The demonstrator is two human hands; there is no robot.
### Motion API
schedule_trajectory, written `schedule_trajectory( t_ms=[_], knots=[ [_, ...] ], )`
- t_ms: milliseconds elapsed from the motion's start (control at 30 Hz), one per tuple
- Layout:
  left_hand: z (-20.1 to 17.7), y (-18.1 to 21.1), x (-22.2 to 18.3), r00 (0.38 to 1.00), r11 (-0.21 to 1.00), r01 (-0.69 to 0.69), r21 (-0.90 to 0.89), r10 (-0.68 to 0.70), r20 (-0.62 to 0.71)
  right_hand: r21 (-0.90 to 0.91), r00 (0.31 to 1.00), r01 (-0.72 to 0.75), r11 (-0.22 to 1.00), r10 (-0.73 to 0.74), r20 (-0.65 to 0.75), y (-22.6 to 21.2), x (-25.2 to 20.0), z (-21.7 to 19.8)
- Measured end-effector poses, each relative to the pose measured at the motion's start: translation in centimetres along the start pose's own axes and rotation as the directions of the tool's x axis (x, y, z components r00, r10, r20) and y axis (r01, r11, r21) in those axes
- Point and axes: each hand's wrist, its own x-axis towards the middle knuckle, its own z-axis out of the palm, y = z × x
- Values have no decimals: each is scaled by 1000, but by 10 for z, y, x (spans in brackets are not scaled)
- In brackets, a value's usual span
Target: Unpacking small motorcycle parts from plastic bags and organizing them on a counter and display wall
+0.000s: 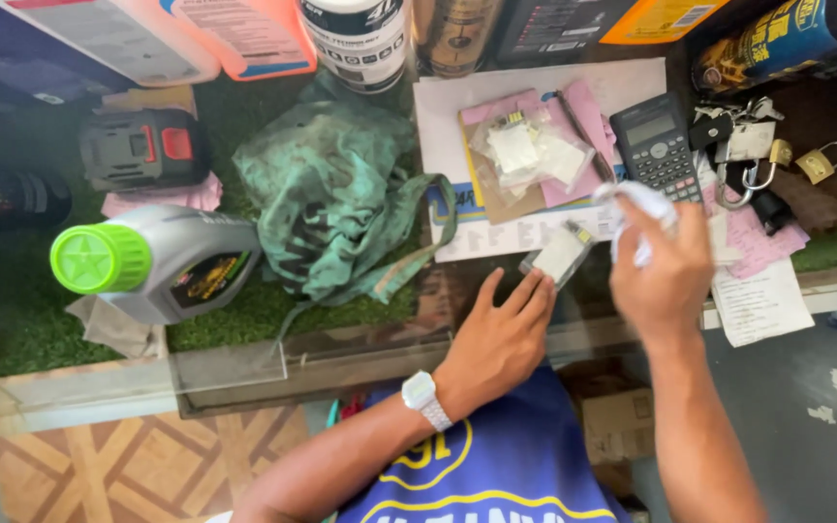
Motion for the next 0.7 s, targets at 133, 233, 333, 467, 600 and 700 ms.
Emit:
schedule_trajectory(
  t_ms=[133,233,333,467,600,700],
  knots=[
    [12,1,1,979,999,-36,-31,29,-202,-100,972,234,967,-233,18,-11,-11,10],
    [11,5,0,982,1000,-27,15,29,-188,-135,972,233,963,-233,10,-3,-13,6],
    [4,7,-2,985,999,11,39,-4,-174,-65,975,221,973,-222,-11,-18,-18,8],
    [5,6,-1,987,999,48,6,-46,-152,67,944,268,961,-276,182,-22,-28,1],
    [4,7,-2,987,997,60,-44,-66,-143,36,918,183,983,-184,350,-17,-24,-29],
    [4,6,0,988,995,64,-73,-74,-139,-91,935,218,972,-181,304,-24,-23,-20]
  ],
)
